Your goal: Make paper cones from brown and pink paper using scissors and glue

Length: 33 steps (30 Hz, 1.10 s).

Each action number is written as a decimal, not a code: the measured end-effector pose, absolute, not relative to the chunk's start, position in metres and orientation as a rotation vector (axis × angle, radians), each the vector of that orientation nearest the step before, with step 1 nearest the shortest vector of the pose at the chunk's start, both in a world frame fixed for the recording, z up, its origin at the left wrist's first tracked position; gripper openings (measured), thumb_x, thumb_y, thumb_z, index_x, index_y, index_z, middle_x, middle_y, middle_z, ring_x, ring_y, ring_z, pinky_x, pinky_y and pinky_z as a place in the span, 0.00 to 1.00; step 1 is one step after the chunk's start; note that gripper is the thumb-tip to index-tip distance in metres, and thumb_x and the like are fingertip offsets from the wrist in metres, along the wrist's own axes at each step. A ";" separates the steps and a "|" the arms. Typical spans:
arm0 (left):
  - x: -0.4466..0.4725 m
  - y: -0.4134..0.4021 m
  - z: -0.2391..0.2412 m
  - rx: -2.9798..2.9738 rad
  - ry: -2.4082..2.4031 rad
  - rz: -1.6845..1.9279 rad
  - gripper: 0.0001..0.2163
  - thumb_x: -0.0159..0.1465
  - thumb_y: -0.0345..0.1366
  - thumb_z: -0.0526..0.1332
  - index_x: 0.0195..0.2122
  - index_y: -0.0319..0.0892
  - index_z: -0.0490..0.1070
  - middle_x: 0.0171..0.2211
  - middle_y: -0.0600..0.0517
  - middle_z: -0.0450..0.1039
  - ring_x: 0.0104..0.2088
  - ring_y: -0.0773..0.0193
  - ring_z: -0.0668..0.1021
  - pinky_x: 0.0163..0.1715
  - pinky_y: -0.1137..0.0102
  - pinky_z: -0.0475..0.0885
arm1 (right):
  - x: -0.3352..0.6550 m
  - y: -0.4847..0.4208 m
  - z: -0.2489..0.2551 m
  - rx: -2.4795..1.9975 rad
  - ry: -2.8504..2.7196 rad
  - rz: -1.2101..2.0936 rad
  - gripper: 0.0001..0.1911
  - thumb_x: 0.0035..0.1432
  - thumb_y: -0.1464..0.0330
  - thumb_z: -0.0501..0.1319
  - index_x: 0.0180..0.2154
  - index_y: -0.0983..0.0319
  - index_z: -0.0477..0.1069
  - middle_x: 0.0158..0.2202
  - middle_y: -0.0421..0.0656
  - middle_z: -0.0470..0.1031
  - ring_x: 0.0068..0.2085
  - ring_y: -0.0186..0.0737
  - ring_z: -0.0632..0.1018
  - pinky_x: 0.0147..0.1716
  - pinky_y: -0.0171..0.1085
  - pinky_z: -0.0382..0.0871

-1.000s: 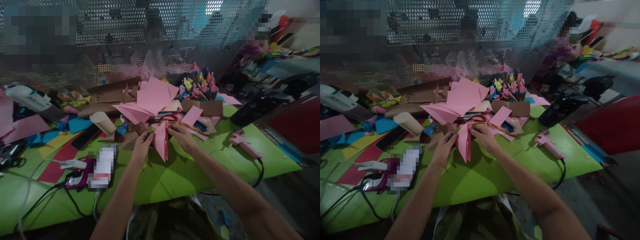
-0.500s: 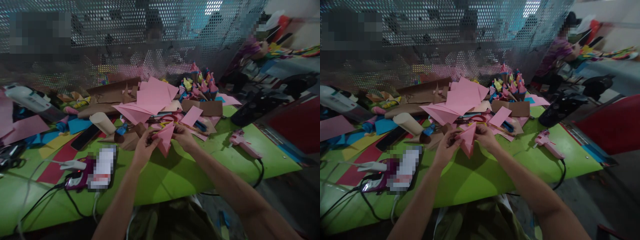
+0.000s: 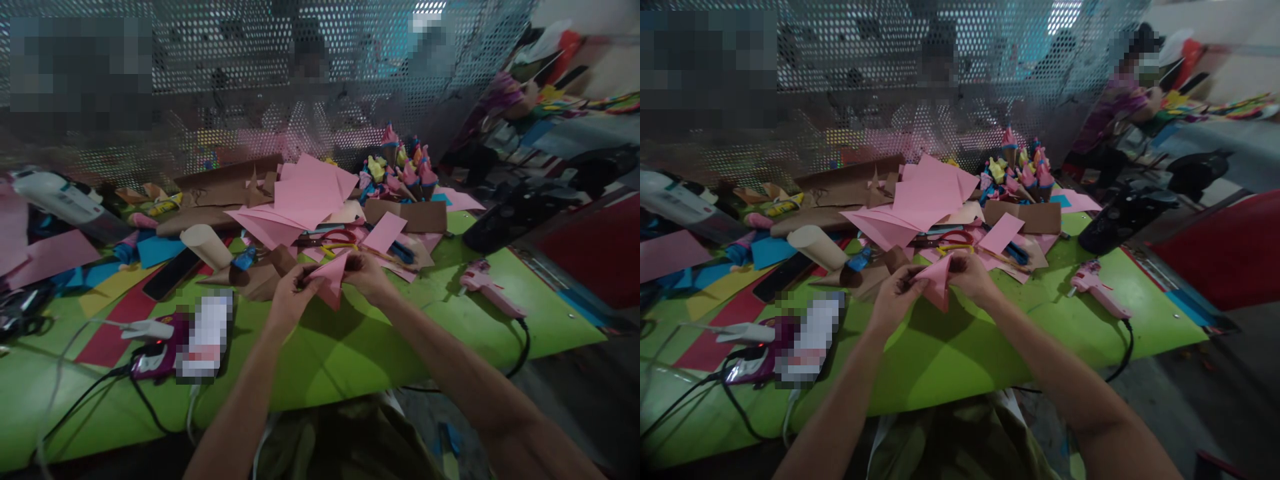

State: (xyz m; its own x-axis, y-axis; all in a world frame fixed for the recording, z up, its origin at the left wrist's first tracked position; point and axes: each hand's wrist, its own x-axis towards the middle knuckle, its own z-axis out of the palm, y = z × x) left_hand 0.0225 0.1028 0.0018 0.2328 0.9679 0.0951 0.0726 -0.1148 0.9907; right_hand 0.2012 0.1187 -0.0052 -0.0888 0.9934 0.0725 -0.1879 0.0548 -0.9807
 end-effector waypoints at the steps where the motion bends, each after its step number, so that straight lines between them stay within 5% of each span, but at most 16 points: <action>1: 0.023 0.103 0.002 1.456 1.057 1.058 0.14 0.58 0.44 0.67 0.42 0.42 0.77 0.37 0.48 0.80 0.41 0.58 0.79 0.43 0.67 0.74 | 0.201 0.118 -0.004 -0.972 -1.178 1.306 0.10 0.33 0.72 0.72 0.21 0.61 0.73 0.24 0.38 0.75 0.28 0.37 0.74 0.31 0.37 0.70; 16: 0.023 0.102 0.002 1.478 1.130 1.070 0.11 0.59 0.44 0.65 0.34 0.42 0.77 0.31 0.52 0.78 0.33 0.63 0.76 0.35 0.71 0.70 | 0.199 0.116 -0.002 -0.955 -1.296 1.287 0.08 0.38 0.70 0.70 0.23 0.60 0.72 0.23 0.37 0.73 0.27 0.37 0.73 0.29 0.36 0.67; 28: 0.022 0.106 -0.001 1.435 1.166 1.168 0.10 0.57 0.42 0.65 0.26 0.41 0.73 0.24 0.55 0.71 0.28 0.66 0.71 0.29 0.72 0.66 | 0.206 0.113 0.001 -0.874 -1.262 1.383 0.13 0.46 0.64 0.70 0.37 0.58 0.78 0.35 0.41 0.79 0.38 0.41 0.79 0.39 0.39 0.73; 33: 0.022 0.104 -0.005 1.515 1.143 1.120 0.08 0.58 0.40 0.64 0.28 0.41 0.75 0.25 0.54 0.73 0.28 0.66 0.72 0.30 0.72 0.67 | 0.203 0.111 0.003 -0.992 -1.328 1.296 0.16 0.45 0.59 0.75 0.34 0.59 0.77 0.30 0.40 0.77 0.29 0.38 0.77 0.31 0.37 0.72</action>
State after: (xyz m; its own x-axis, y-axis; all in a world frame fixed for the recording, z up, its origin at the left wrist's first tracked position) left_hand 0.0223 0.1040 -0.0049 0.1607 0.9773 0.1379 0.1580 -0.1634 0.9738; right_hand 0.2034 0.1108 0.0033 -0.1731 0.9792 0.1057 -0.0816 0.0927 -0.9923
